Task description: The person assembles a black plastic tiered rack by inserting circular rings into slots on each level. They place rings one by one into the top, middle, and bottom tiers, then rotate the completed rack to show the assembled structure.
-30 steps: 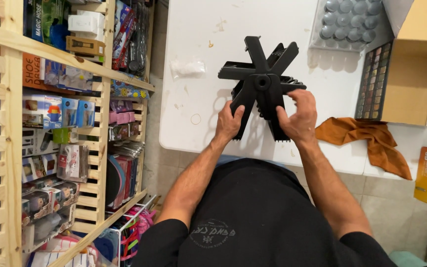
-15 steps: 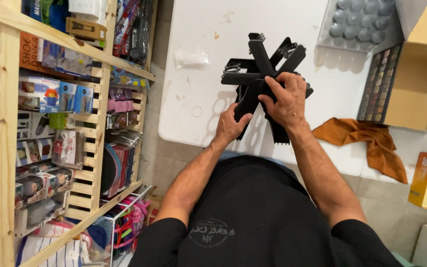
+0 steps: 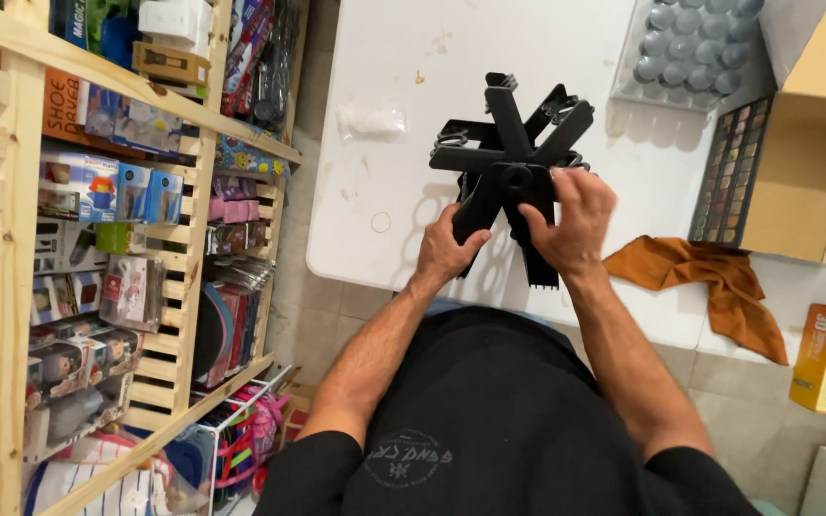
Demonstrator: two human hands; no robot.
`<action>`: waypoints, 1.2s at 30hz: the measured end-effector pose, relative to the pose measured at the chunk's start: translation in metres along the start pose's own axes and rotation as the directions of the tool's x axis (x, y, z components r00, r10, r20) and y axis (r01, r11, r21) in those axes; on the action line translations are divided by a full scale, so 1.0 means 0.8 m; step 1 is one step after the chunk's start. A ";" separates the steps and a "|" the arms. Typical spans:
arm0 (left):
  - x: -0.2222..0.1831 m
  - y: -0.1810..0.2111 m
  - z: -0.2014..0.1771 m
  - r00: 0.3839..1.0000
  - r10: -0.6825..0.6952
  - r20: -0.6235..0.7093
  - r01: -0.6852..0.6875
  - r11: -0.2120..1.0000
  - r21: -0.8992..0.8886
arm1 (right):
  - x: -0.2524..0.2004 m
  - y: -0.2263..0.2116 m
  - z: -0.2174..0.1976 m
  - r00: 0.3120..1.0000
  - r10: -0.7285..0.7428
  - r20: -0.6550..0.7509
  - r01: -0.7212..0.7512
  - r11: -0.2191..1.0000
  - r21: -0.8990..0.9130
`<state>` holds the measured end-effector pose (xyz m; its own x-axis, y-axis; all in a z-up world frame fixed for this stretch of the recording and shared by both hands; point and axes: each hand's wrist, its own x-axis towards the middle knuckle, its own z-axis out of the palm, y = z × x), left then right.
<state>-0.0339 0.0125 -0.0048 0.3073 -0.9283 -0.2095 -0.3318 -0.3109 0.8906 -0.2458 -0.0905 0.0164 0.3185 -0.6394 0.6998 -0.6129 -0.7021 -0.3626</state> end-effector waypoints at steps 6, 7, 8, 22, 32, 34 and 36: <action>-0.013 0.012 -0.003 0.999 0.018 -0.049 -0.017 1.000 0.011 | -0.032 -0.018 -0.037 0.984 0.119 0.131 -0.117 0.993 -0.019; -0.016 0.010 -0.002 0.999 0.021 -0.043 -0.021 1.000 0.014 | -0.037 -0.018 -0.035 0.984 0.124 0.127 -0.122 0.992 -0.022; -0.018 0.008 0.001 0.995 -0.003 -0.099 0.009 0.998 0.058 | -0.042 -0.019 -0.034 0.979 0.156 0.129 -0.153 0.988 -0.032; -0.016 -0.068 0.019 0.988 0.084 -0.131 -0.055 0.976 0.209 | -0.026 -0.015 -0.052 0.979 0.168 0.114 -0.158 0.983 -0.090; -0.020 -0.062 0.012 0.983 0.129 -0.129 -0.100 0.972 0.211 | -0.041 0.000 -0.042 0.953 0.226 0.200 -0.203 0.970 -0.130; -0.026 -0.066 0.012 0.986 0.115 -0.119 -0.088 0.973 0.214 | -0.015 -0.020 -0.060 0.963 0.193 0.189 -0.157 0.969 -0.189; -0.023 -0.070 0.013 0.984 0.129 -0.126 -0.099 0.970 0.221 | 0.012 -0.034 -0.069 0.926 0.233 0.296 -0.235 0.972 -0.030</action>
<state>-0.0299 0.0449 -0.0549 0.3718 -0.9274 -0.0407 -0.5498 -0.2553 0.7953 -0.2660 -0.0603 0.0668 0.3667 -0.8487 0.3813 -0.6920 -0.5227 -0.4979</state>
